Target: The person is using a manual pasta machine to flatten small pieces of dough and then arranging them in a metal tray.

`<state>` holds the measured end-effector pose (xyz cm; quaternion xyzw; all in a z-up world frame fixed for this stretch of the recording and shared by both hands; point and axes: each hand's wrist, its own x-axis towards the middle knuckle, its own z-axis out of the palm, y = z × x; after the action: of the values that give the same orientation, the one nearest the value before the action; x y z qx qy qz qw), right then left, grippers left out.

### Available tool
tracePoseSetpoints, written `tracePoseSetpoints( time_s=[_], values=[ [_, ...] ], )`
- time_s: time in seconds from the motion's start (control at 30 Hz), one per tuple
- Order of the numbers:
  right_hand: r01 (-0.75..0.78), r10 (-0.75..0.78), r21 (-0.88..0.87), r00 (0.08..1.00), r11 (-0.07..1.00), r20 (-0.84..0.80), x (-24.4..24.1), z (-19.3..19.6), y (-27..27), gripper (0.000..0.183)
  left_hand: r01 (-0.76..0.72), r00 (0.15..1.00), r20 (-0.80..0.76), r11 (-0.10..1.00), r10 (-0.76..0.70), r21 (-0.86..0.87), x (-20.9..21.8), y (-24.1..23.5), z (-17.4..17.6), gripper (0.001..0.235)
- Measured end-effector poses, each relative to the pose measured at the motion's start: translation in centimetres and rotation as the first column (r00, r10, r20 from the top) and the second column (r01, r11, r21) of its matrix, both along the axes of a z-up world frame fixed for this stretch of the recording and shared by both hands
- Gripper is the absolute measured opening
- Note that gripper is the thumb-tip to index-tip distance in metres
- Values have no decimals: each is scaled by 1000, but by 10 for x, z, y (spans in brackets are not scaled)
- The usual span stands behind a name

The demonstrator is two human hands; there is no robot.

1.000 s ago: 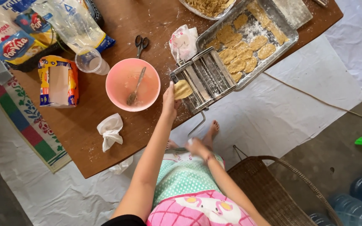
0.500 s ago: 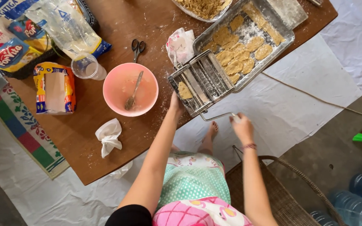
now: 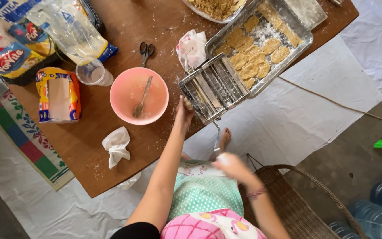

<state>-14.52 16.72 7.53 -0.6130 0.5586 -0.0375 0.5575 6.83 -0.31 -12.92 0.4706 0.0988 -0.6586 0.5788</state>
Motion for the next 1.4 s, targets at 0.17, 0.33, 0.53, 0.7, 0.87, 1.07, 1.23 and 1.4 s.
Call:
tracePoseSetpoints(
  time_s=[0.17,0.33,0.53,0.7,0.87,1.07,1.23,1.4],
  values=[
    [298,-376,-332,904,895,-202,-110,-60,-73,32,-140,981,-134,990,139,3,7,11,58,30],
    [51,-336,-542,832,839,-442,-93,-246,-62,29,-121,986,-120,993,119,-7,10,17,98,31],
    [140,-240,-399,947,906,-213,36,-150,-7,62,74,997,-17,991,-76,-108,18,25,149,34],
    [206,-197,307,978,929,-63,41,-120,39,55,158,986,-21,976,-163,-147,11,13,168,34],
    [261,-275,181,960,948,57,5,-32,24,39,176,983,-16,963,-183,-204,-10,-12,198,31],
    [343,-341,-60,939,937,46,-29,8,-12,23,105,994,8,986,-105,-129,-4,-19,121,30],
    [372,-476,-395,855,840,-205,-85,-28,-58,29,135,987,101,987,-127,-81,9,0,152,33],
    [345,-580,-502,677,793,-453,-92,-183,-58,29,135,977,177,989,-123,-56,15,19,151,33]
  ],
)
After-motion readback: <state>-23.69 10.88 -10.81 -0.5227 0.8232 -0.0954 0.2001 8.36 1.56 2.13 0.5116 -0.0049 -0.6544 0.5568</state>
